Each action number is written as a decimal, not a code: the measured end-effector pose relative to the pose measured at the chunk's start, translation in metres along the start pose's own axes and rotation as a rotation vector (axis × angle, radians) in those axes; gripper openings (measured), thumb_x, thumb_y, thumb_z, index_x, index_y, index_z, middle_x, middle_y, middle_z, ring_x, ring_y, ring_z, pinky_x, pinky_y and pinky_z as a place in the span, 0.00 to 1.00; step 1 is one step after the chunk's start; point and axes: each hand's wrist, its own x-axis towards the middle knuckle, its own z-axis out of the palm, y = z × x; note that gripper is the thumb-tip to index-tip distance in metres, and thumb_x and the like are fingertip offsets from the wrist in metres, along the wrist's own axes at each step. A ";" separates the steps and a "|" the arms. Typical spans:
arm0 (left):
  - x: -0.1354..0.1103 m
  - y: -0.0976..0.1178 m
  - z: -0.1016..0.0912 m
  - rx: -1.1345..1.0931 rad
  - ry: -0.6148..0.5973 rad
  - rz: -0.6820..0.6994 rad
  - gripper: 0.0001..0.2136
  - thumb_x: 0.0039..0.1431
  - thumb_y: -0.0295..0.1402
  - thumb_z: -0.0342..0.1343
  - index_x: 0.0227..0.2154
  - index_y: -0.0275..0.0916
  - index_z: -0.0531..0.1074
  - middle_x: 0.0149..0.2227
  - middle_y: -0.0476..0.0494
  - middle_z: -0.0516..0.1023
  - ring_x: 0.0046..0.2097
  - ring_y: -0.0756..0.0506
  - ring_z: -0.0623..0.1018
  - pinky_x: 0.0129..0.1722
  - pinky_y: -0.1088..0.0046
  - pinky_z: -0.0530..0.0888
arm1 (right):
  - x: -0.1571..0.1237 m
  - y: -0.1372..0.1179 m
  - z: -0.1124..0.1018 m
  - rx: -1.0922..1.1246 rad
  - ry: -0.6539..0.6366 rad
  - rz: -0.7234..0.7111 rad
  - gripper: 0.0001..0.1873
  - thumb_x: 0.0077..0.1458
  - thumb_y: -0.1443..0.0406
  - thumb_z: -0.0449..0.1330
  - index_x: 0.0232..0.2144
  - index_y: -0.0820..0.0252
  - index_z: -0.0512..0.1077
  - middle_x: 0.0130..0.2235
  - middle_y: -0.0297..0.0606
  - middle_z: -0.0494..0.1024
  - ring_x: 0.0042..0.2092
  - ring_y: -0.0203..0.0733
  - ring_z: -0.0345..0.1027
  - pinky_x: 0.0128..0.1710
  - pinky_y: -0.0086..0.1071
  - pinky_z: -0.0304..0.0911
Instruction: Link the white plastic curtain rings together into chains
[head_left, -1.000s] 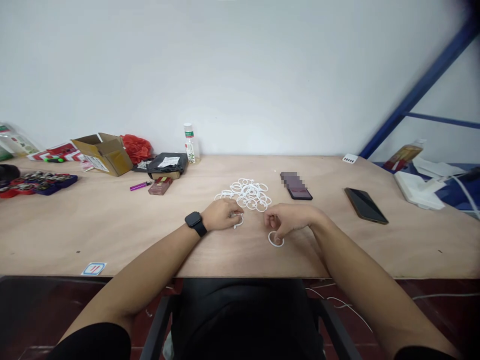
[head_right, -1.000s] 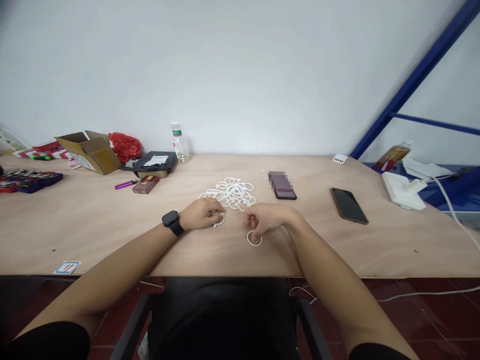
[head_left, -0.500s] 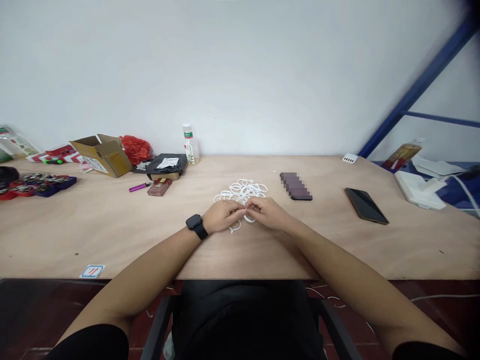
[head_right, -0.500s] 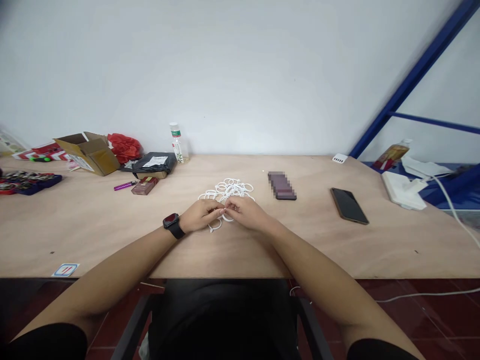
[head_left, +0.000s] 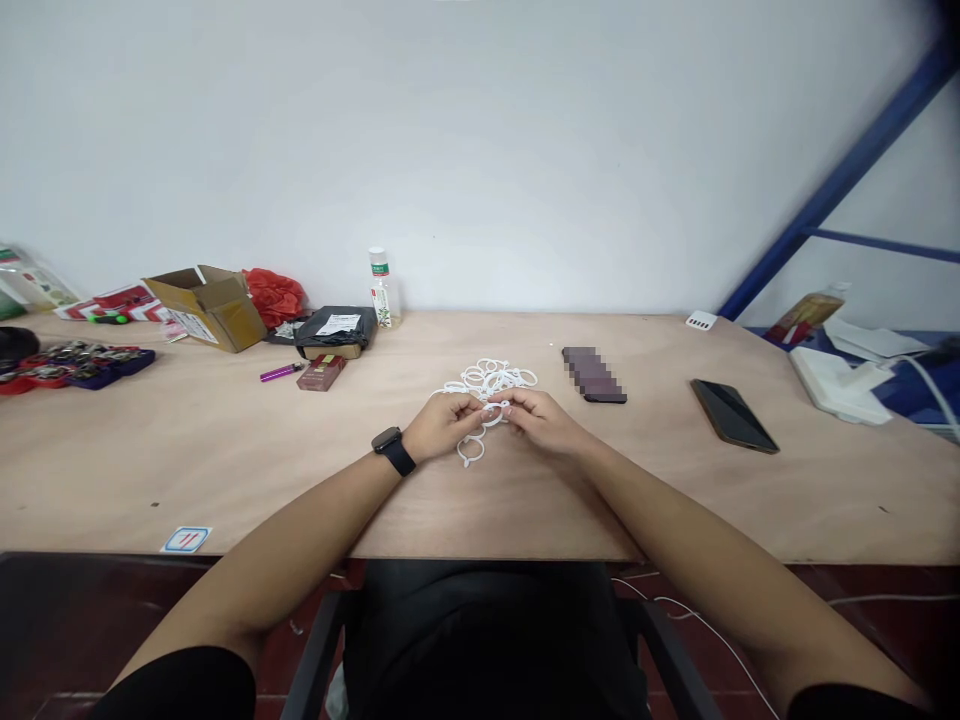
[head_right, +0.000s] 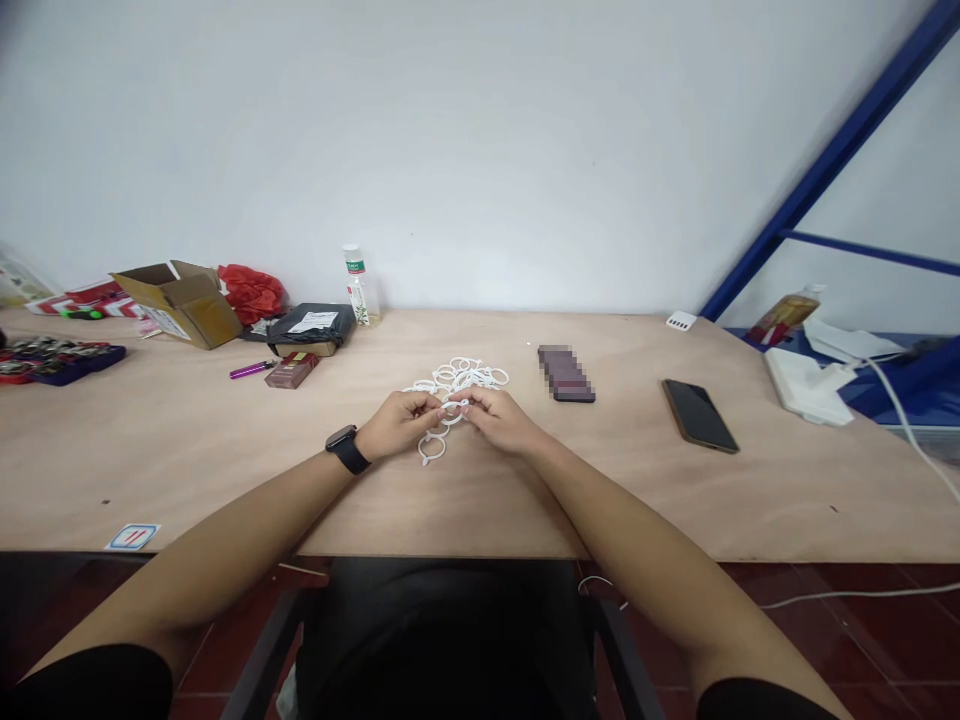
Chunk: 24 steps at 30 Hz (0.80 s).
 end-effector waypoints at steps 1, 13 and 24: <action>0.000 0.001 0.000 -0.005 -0.002 -0.005 0.18 0.60 0.45 0.53 0.29 0.33 0.75 0.23 0.48 0.73 0.25 0.53 0.66 0.23 0.79 0.62 | 0.000 0.000 0.000 0.030 -0.006 0.018 0.17 0.59 0.59 0.53 0.45 0.62 0.73 0.29 0.34 0.73 0.26 0.34 0.65 0.26 0.28 0.61; -0.001 -0.001 0.000 -0.060 -0.023 -0.012 0.16 0.60 0.43 0.53 0.33 0.33 0.76 0.27 0.46 0.77 0.27 0.52 0.72 0.26 0.79 0.66 | 0.000 0.004 0.000 0.139 -0.072 0.005 0.17 0.59 0.59 0.53 0.46 0.63 0.72 0.24 0.32 0.70 0.26 0.35 0.65 0.27 0.28 0.62; -0.001 0.000 0.000 0.111 -0.039 0.087 0.13 0.62 0.38 0.52 0.30 0.35 0.75 0.26 0.49 0.76 0.27 0.52 0.69 0.27 0.78 0.64 | 0.002 0.001 0.001 0.164 -0.032 0.051 0.11 0.53 0.66 0.52 0.34 0.63 0.73 0.22 0.32 0.73 0.25 0.35 0.68 0.29 0.28 0.64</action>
